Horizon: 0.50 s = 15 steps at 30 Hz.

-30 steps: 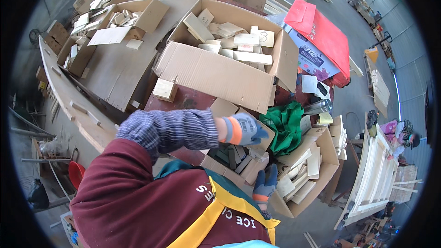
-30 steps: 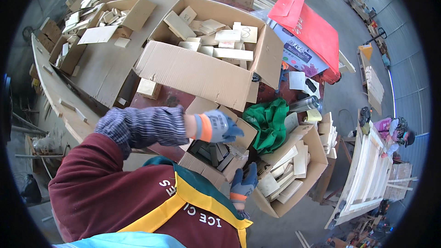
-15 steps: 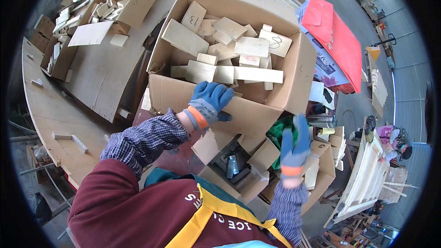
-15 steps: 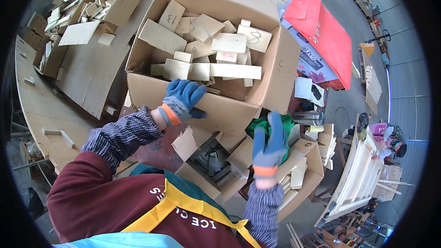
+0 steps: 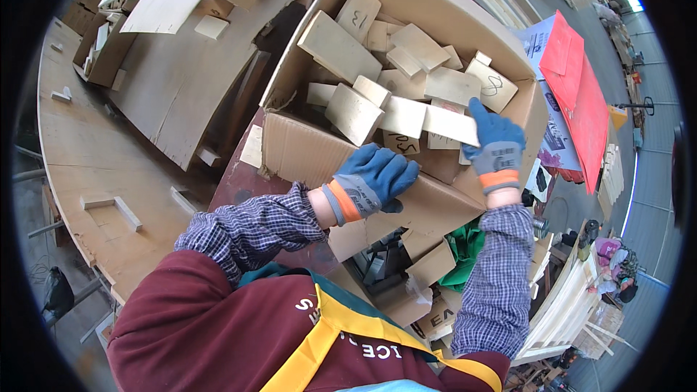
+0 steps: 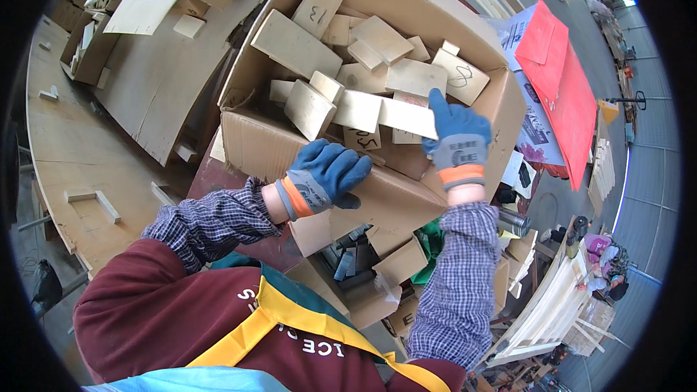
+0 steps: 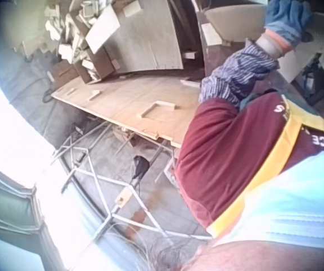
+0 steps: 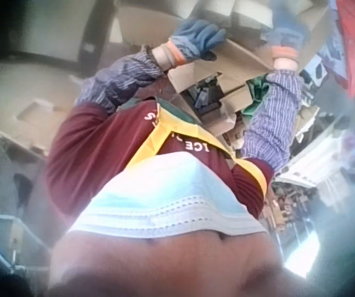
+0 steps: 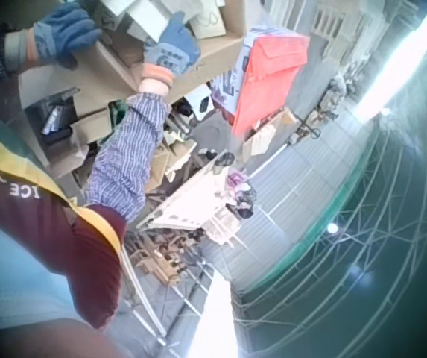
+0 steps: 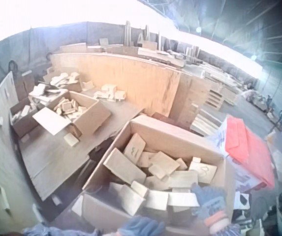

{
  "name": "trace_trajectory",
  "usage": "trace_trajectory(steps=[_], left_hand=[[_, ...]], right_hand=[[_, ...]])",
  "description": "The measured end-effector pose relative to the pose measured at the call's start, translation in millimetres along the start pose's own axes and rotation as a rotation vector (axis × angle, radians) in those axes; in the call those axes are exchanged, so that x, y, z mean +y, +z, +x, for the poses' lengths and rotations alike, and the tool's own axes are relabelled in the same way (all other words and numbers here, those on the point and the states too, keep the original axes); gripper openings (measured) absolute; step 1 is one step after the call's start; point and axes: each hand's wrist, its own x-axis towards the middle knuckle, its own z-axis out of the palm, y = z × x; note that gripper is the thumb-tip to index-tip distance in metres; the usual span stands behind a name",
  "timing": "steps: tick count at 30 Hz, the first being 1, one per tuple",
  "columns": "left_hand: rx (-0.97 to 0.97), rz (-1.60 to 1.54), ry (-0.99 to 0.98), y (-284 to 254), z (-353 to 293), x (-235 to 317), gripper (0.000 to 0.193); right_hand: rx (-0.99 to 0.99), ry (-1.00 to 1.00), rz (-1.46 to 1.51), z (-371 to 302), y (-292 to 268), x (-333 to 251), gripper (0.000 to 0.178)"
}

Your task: The person sorts small wooden pieces from one cardboard box into another, handling them by hand. The person then moves to a workbench where another person measures a wooden frame, and the person places a nail gun on the frame before returning to sort more wood pieces.

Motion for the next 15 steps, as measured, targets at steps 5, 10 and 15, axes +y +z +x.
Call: trace_trajectory(steps=[5,10,15], left_hand=[[0.003,-0.046,-0.016,-3,-3,-1,0.068],[-0.028,-0.028,-0.021,-4,-5,-3,0.077],[-0.022,-0.060,-0.017,-10,-7,-5,0.079]], right_hand=[[0.133,-0.020,0.110,-19,-37,40,0.076],[0.235,0.007,0.149,-50,-50,69,0.074],[0.326,0.147,0.244,-78,-63,78,0.072]])
